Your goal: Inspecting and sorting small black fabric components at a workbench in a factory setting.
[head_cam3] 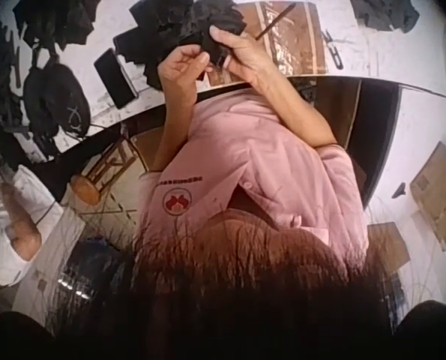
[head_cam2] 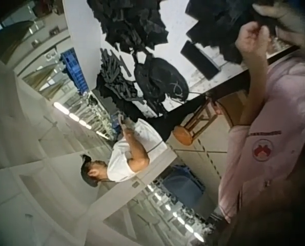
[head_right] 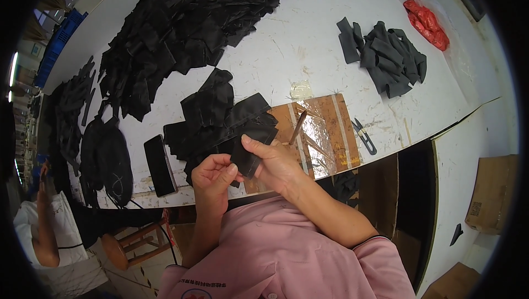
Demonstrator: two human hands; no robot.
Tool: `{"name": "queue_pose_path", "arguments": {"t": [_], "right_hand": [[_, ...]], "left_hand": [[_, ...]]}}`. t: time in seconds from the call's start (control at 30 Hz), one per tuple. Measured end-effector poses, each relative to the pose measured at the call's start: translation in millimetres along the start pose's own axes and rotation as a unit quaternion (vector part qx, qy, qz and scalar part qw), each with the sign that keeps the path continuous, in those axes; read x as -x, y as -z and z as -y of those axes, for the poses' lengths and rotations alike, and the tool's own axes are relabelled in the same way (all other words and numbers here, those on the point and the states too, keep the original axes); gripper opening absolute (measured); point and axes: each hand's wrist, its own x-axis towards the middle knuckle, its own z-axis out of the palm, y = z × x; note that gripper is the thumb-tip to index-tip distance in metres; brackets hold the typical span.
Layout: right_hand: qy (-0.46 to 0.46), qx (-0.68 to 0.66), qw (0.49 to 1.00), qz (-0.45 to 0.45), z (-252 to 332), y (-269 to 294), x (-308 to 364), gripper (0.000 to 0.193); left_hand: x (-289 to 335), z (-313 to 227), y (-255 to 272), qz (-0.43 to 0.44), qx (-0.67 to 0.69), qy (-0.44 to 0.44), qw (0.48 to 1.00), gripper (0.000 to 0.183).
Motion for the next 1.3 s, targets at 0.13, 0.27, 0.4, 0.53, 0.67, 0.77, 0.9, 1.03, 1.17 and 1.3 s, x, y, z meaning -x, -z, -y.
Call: {"name": "queue_pose_path", "arguments": {"t": [0.13, 0.27, 0.4, 0.53, 0.67, 0.77, 0.9, 1.03, 1.17, 1.3], "right_hand": [[0.001, 0.003, 1.0, 0.005, 0, 0, 1, 0.023], [-0.023, 0.044, 0.998, 0.035, 1, -1, 2, 0.016], [-0.03, 0.597, 0.8, -0.044, 19, -2, 5, 0.035], [0.345, 0.78, 0.516, -0.078, 8, -3, 34, 0.04], [0.357, 0.617, 0.696, 0.082, 5, -6, 30, 0.014], [0.426, 0.646, 0.629, 0.076, 3, -1, 24, 0.01], [0.457, 0.716, 0.528, 0.011, -7, -5, 23, 0.011], [0.474, 0.686, 0.549, -0.063, -10, 0, 17, 0.014], [0.319, 0.545, 0.775, -0.011, -10, 17, 13, 0.002], [0.057, 0.171, 0.983, 0.029, 2, 10, 24, 0.005]], "left_hand": [[-1, 0, -1, -0.007, -0.018, 0.001, 1.0, 0.011], [-1, 1, 2, -0.007, -0.029, 0.008, 1.0, 0.008], [0, 0, 1, -0.027, -0.035, -0.002, 0.999, 0.005], [2, -2, 7, -0.046, -0.134, -0.057, 0.988, 0.003], [4, 0, -1, -0.003, -0.281, -0.137, 0.95, 0.007], [7, 12, -12, -0.056, -0.352, -0.19, 0.915, 0.009], [2, 24, -17, -0.185, -0.434, -0.341, 0.813, 0.009], [-6, 9, -12, -0.171, -0.007, -0.018, 0.985, 0.014], [-9, -4, -6, -0.024, 0.223, 0.089, 0.97, 0.016], [-10, -2, -3, 0.059, 0.164, 0.096, 0.98, 0.02]]}}
